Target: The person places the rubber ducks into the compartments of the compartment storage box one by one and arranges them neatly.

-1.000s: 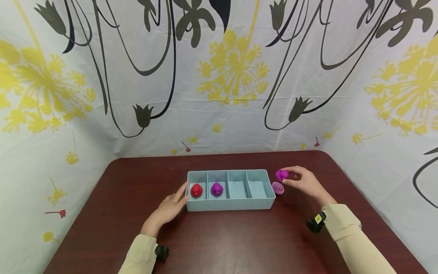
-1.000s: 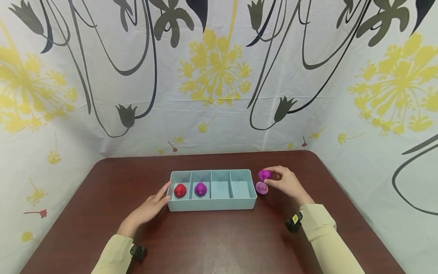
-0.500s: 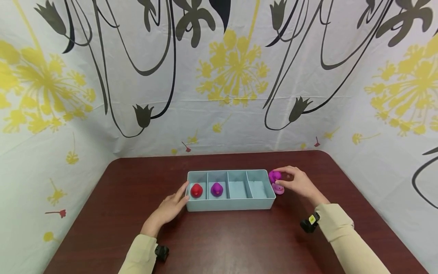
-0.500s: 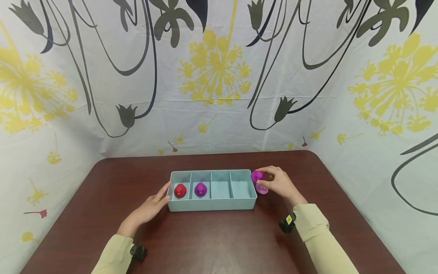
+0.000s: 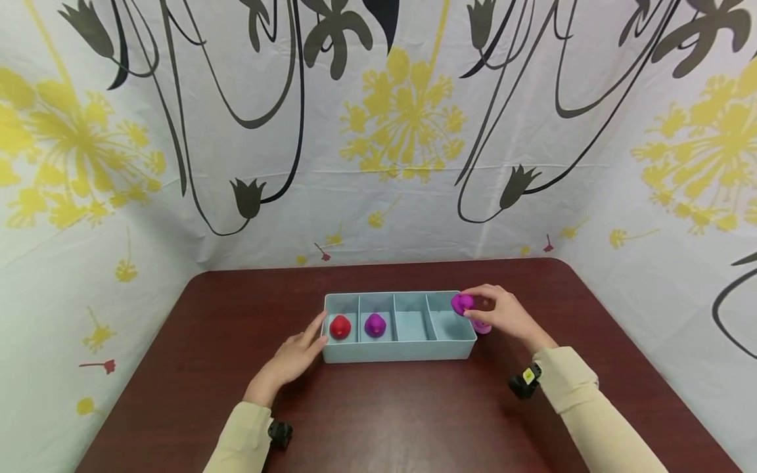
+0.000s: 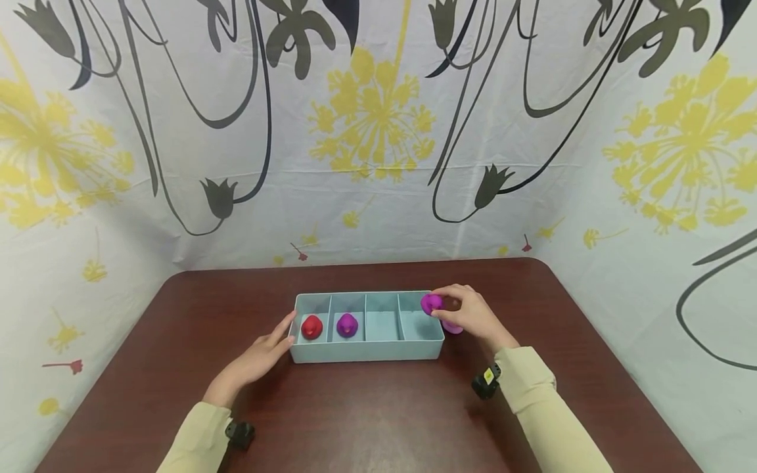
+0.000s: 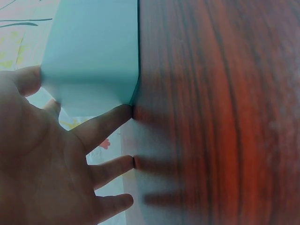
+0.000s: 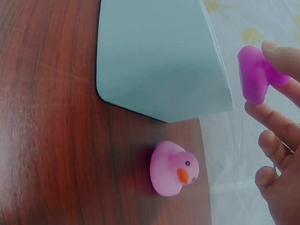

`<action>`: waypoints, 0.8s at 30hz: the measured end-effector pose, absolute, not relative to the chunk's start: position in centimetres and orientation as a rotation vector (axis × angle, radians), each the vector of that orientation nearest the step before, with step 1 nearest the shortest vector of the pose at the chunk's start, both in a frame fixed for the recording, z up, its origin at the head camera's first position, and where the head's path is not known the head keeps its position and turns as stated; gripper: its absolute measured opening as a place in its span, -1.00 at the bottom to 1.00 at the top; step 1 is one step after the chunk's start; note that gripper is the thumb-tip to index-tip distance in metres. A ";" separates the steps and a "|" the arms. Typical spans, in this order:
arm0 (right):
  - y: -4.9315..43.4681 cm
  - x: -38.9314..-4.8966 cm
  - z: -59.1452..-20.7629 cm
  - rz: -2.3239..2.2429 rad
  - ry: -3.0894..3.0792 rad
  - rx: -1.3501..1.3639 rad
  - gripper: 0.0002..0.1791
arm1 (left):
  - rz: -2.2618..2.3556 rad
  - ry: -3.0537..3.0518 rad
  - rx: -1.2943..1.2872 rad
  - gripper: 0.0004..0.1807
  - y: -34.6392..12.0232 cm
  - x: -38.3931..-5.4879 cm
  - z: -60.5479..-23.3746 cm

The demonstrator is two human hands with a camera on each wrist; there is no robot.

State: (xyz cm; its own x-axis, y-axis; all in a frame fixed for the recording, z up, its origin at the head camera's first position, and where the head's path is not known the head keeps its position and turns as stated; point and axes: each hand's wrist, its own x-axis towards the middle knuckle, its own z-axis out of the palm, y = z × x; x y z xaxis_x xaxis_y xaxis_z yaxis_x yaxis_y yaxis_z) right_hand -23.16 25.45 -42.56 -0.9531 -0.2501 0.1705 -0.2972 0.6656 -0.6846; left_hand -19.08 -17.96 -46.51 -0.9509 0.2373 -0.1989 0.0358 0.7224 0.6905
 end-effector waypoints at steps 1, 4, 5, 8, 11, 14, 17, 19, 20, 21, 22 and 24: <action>25.3 -23.2 -42.6 1.172 -2.810 0.465 -0.53 | 1.055 2.655 0.212 -0.33 -17.9 -19.1 -46.6; 24.9 -23.4 -42.9 1.149 -2.806 0.487 -0.54 | 1.050 2.656 0.202 -0.33 -17.9 -19.1 -46.6; 24.7 -23.4 -42.9 1.142 -2.803 0.493 -0.55 | 1.047 2.658 0.200 -0.33 -17.9 -19.1 -46.7; 24.2 -23.4 -43.0 1.117 -2.797 0.520 -0.56 | 1.048 2.657 0.199 -0.33 -17.9 -19.1 -46.7; 23.7 -23.5 -42.8 1.086 -2.790 0.543 -0.57 | 1.050 2.660 0.205 -0.34 -17.9 -19.2 -46.7; 23.3 -23.5 -42.8 1.062 -2.798 0.561 -0.58 | 1.051 2.658 0.202 -0.33 -17.9 -19.3 -46.7; 23.0 -23.5 -42.8 1.061 -2.807 0.580 -0.58 | 1.050 2.658 0.197 -0.33 -17.9 -19.2 -46.7; 22.7 -23.5 -42.9 1.060 -2.812 0.597 -0.58 | 1.052 2.659 0.195 -0.33 -17.9 -19.2 -46.7; 22.6 -23.5 -42.9 1.056 -2.812 0.607 -0.57 | 1.055 2.659 0.195 -0.33 -17.9 -19.2 -46.7; 22.4 -23.6 -42.8 1.053 -2.815 0.619 -0.57 | 1.057 2.660 0.196 -0.33 -17.9 -19.2 -46.7; 22.2 -23.6 -42.8 1.052 -2.818 0.629 -0.56 | 1.059 2.660 0.197 -0.34 -17.9 -19.1 -46.7; 21.9 -23.5 -42.6 1.065 -2.819 0.654 -0.55 | 1.066 2.657 0.196 -0.34 -17.9 -19.1 -46.7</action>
State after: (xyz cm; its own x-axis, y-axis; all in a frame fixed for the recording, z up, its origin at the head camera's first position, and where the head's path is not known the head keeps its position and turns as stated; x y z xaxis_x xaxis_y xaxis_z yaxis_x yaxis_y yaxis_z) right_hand -23.54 21.88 -42.59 -0.9084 -0.3675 0.1994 -0.4075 0.6717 -0.6187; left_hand -19.11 -17.91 -46.70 -0.9542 0.2237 -0.1986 0.0244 0.7200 0.6936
